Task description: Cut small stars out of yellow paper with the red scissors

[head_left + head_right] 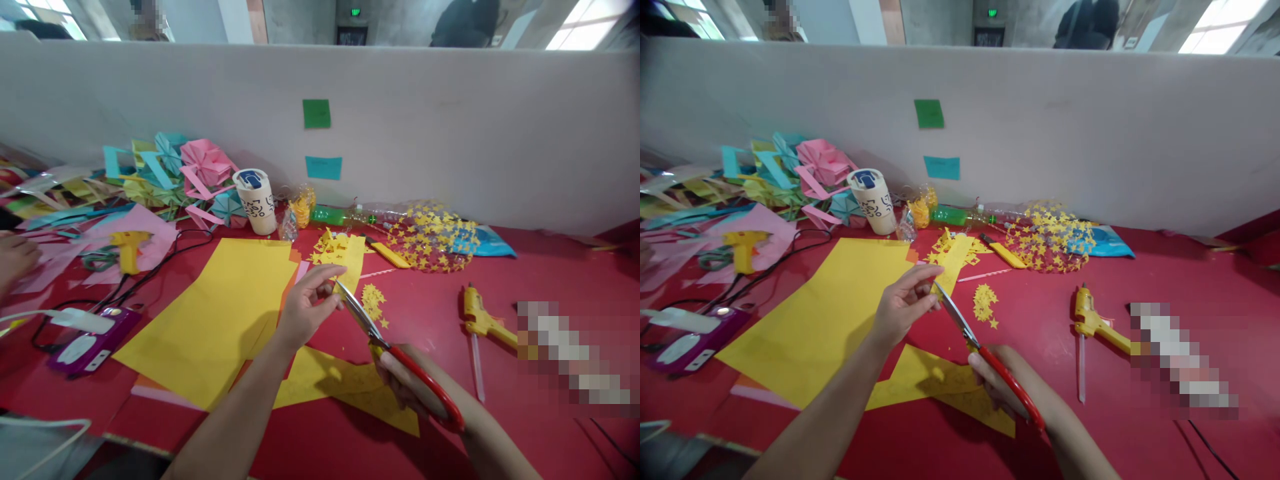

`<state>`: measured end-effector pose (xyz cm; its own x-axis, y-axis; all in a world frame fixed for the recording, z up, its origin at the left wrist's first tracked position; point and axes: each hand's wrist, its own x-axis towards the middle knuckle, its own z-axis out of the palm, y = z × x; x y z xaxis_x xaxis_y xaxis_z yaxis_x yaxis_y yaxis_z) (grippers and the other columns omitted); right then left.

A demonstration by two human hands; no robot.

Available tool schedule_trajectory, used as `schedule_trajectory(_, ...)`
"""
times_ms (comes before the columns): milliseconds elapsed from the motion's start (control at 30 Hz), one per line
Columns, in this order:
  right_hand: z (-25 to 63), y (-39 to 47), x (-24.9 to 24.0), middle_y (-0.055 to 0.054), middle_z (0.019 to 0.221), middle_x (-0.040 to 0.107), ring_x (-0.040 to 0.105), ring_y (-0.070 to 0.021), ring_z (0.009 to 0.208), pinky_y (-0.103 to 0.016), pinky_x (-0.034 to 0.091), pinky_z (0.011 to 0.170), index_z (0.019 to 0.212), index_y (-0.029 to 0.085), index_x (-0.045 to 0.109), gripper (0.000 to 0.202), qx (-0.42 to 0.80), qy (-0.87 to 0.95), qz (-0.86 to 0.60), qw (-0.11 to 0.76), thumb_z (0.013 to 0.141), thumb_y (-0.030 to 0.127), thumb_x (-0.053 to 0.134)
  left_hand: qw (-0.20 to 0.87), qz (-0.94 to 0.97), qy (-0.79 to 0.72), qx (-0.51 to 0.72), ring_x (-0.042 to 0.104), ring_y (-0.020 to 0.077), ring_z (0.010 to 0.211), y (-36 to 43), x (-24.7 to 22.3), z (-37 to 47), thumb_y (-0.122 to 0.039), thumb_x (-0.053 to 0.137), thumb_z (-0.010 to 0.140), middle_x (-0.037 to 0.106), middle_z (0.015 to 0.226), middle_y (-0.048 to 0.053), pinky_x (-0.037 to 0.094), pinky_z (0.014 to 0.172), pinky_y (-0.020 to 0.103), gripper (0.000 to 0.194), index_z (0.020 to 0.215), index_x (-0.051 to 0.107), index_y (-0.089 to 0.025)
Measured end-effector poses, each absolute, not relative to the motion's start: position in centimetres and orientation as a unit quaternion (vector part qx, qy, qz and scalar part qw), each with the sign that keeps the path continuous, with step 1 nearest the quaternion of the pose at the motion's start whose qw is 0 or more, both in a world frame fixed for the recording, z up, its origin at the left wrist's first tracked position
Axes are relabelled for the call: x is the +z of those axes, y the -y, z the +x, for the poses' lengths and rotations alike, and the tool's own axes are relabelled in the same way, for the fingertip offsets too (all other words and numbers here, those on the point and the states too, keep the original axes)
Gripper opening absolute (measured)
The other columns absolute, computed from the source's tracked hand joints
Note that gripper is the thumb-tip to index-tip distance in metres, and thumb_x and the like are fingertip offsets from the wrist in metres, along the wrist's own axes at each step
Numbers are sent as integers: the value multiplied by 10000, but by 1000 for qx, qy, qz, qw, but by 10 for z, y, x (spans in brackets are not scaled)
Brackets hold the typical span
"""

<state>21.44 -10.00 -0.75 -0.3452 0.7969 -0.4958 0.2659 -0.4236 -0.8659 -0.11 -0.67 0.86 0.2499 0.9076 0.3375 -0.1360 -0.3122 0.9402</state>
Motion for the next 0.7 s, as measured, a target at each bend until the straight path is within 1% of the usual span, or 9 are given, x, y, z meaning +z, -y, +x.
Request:
schedule_trajectory(133,215,100,-8,97,436,346,332,-54,354,-167,318,371,688,201,479,599,649,502,-533,207,817,786,478,501,608,-319,527,541,47,642,7,11,0,-141,626,809,566,1173,63,576,637,231,366,1156,686,-241)
schedule_trajectory(367,215,99,-5,90,461,362,346,-55,369,-158,288,352,673,207,447,606,643,507,-541,193,798,799,482,535,597,-310,512,572,40,646,7,15,-3,-112,630,795,566,1174,46,569,650,216,382,1144,698,-252)
schedule_trajectory(600,214,97,5,79,494,369,364,-59,405,-167,285,373,657,209,403,664,614,543,-547,170,741,865,452,595,581,-305,464,476,57,673,3,23,-15,-86,654,742,580,1108,26,559,587,188,395,1075,740,-280)
schedule_trajectory(700,215,97,3,67,510,391,395,-67,418,-168,295,378,659,206,401,646,601,567,-541,158,775,841,440,614,583,-299,440,461,54,660,1,27,-21,-65,650,716,588,1058,21,540,560,168,410,1049,754,-280)
